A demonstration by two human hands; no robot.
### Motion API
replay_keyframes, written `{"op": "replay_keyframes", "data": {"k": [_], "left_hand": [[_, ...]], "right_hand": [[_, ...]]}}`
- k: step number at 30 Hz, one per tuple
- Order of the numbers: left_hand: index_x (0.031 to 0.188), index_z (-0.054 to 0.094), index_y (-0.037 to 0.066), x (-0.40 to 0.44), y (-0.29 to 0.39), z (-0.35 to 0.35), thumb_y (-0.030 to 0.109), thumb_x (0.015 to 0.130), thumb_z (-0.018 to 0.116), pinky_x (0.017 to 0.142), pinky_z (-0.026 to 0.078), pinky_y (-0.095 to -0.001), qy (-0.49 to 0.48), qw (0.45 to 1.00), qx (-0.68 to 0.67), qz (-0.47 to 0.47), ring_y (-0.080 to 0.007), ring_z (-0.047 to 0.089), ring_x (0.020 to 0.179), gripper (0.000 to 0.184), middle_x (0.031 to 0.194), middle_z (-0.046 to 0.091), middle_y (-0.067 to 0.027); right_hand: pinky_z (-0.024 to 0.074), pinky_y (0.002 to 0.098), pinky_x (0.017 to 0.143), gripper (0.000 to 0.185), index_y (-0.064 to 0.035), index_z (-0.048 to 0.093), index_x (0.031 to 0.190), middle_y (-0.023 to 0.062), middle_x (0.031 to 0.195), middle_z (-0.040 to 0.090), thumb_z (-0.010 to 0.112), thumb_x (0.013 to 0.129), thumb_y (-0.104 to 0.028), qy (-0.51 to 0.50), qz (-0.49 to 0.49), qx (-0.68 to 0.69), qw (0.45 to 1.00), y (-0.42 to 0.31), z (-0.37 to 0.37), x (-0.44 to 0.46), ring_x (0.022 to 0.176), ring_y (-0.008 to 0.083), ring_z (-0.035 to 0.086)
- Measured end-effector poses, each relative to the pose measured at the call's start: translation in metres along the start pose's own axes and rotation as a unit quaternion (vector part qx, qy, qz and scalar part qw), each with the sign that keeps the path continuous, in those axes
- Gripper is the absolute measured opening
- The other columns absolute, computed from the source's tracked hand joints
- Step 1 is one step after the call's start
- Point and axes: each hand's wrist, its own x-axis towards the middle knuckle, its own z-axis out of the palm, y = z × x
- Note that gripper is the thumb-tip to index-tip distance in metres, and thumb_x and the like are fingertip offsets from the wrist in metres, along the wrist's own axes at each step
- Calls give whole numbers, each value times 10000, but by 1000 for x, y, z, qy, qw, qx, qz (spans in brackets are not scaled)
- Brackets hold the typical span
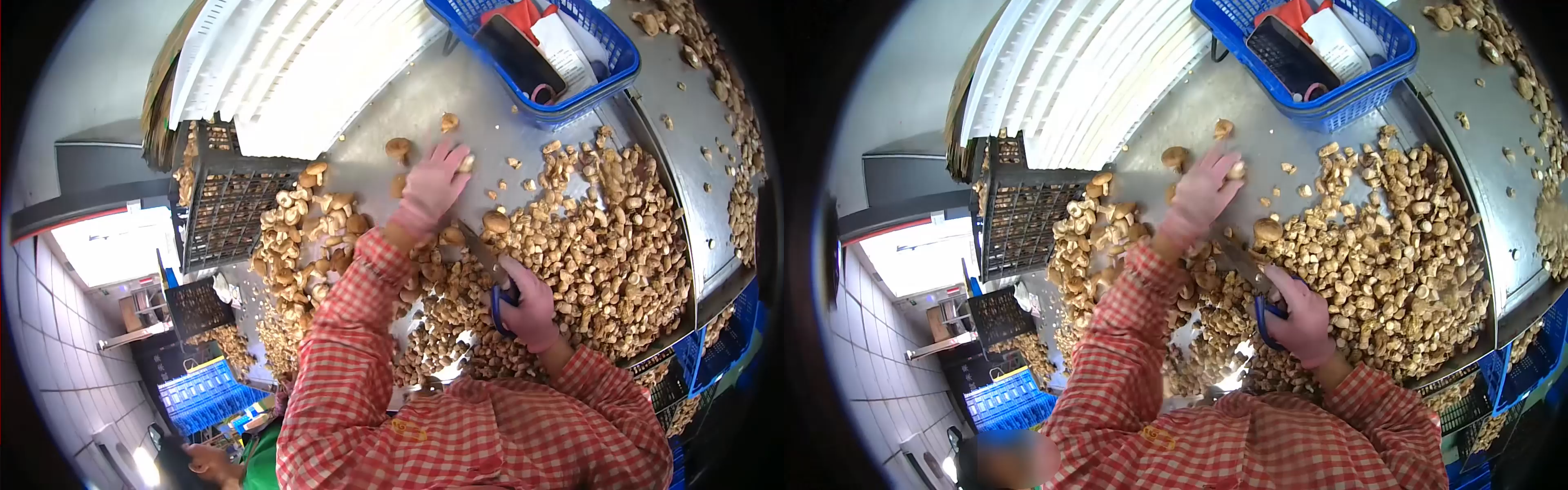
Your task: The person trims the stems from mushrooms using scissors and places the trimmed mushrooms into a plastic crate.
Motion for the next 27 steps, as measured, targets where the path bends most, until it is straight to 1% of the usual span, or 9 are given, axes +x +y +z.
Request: {"op": "replay_keyframes", "data": {"k": [3, 5, 7, 10, 12, 14, 16, 23, 27], "left_hand": [[1150, 629, 125, -50, -24, -48, 258, 866, 650, 670, 521, -351, -187, 971, -141, 40, -226, 648, 790, 315, 925, 650, -98], [1158, 644, 133, -65, -21, -94, 233, 899, 618, 689, 535, -321, -443, 887, -116, 58, -179, 633, 764, 279, 910, 659, -95], [1194, 630, 122, -75, -37, -120, 243, 911, 609, 713, 542, -307, -508, 837, -198, 42, -168, 632, 765, 308, 926, 666, -95], [1297, 565, 70, -63, -47, -149, 275, 922, 614, 785, 558, -294, -450, 833, -319, -25, -176, 653, 800, 430, 992, 686, -110], [1351, 505, 54, -43, -67, -140, 324, 907, 626, 900, 526, -362, -292, 909, -230, -187, -241, 640, 985, 534, 1154, 646, -142], [1392, 457, 69, -25, -92, -94, 347, 899, 623, 1019, 446, -416, -34, 994, -19, -106, -282, 556, 1162, 589, 1292, 555, -182], [1401, 437, 64, -10, -87, -73, 356, 890, 619, 1088, 373, -416, -84, 971, 15, -225, -302, 467, 1265, 615, 1381, 468, -197], [1245, 582, 127, -73, -65, -34, 256, 862, 564, 908, 514, -405, -152, 959, -165, -171, -290, 649, 933, 405, 1030, 662, -130], [1199, 614, 139, -144, -59, -25, 199, 857, 527, 868, 531, -399, -193, 944, -235, -125, -306, 656, 860, 358, 956, 671, -138]], "right_hand": [[469, 300, 548, 583, -80, 608, 1222, 63, 742, 584, 814, 679, -131, -24, 36, -9, 999, -4, -1, 1, 598, 208, 585], [470, 302, 558, 607, -85, 607, 1223, 67, 756, 593, 827, 658, -126, -28, 30, -15, 999, -3, 1, 0, 619, 215, 595], [469, 289, 563, 609, -78, 606, 1220, 63, 760, 585, 839, 659, -132, -30, 19, -29, 999, -3, 2, -1, 618, 197, 581], [467, 272, 572, 612, -74, 603, 1228, 45, 760, 572, 846, 668, -114, -47, 68, 11, 997, -3, 5, -3, 622, 158, 559], [464, 263, 574, 619, -62, 596, 1237, 37, 761, 568, 846, 672, -94, -56, 55, -11, 997, -6, 5, -5, 627, 140, 548], [460, 245, 581, 634, -26, 571, 1270, 28, 783, 576, 827, 690, -31, -31, -1, -32, 999, -3, 6, -2, 651, 102, 539], [459, 242, 582, 627, -14, 562, 1279, 26, 794, 583, 810, 703, -13, -49, 35, -8, 998, 1, 5, -7, 662, 93, 536], [487, 217, 715, 546, 14, 505, 1329, 29, 913, 619, 714, 826, -29, -30, 187, 173, 967, -16, -5, 4, 788, 78, 573], [492, 272, 711, 475, 16, 525, 1248, 82, 933, 617, 727, 841, -122, -57, -54, -88, 993, -56, -4, 51, 803, 160, 603]]}}
